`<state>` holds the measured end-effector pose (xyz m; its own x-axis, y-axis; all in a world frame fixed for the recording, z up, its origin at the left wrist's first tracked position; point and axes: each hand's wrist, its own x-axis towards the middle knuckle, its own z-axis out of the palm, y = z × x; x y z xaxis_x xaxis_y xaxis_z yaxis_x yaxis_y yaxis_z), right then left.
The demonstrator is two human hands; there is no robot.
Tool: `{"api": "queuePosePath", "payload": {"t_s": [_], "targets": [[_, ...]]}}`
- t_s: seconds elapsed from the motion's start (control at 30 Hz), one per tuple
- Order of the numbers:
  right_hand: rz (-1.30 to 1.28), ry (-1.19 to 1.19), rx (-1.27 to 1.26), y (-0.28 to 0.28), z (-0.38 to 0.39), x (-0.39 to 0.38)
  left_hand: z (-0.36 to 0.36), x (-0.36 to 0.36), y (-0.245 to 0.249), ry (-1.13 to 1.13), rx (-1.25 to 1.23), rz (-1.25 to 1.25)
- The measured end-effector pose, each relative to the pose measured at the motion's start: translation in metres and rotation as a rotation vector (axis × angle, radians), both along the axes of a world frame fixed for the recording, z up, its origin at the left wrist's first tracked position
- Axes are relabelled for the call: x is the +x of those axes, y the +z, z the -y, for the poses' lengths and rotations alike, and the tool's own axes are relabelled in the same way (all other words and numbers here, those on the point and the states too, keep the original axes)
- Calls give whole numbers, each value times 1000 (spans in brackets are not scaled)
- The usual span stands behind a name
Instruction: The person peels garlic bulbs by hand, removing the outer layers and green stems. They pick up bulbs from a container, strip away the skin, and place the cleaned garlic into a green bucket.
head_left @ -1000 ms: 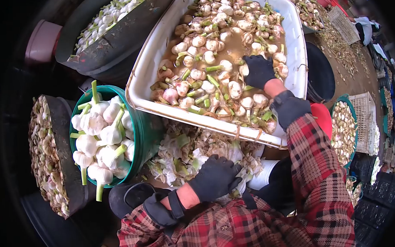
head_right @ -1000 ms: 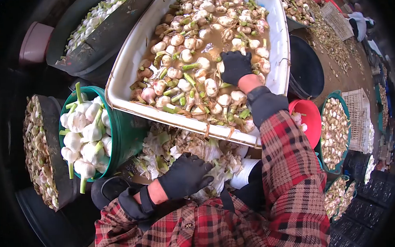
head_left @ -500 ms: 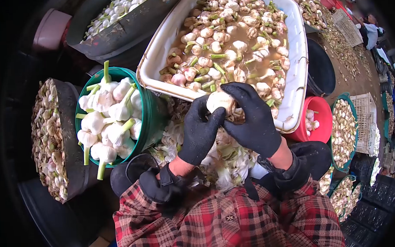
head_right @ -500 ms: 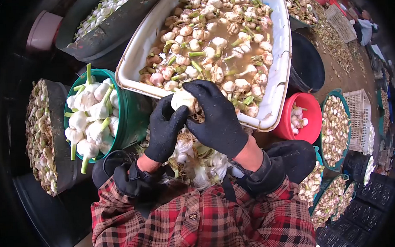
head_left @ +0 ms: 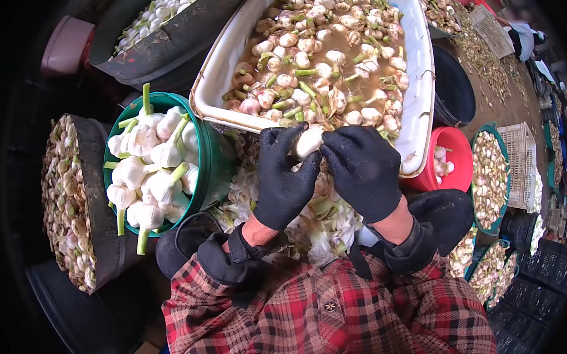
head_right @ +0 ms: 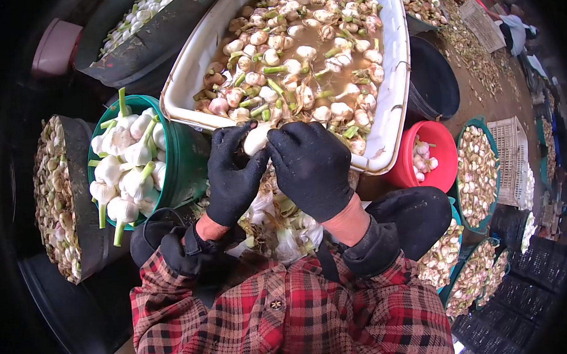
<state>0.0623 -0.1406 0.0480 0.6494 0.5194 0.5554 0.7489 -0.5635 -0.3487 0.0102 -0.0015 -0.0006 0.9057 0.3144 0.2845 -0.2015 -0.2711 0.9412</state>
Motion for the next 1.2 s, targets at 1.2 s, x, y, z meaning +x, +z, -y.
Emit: {"api": "queuePosePath", "payload": {"t_s": [1.2], "targets": [[-492, 99, 289, -10, 32, 4, -13, 4, 1, -512, -530, -234]]}}
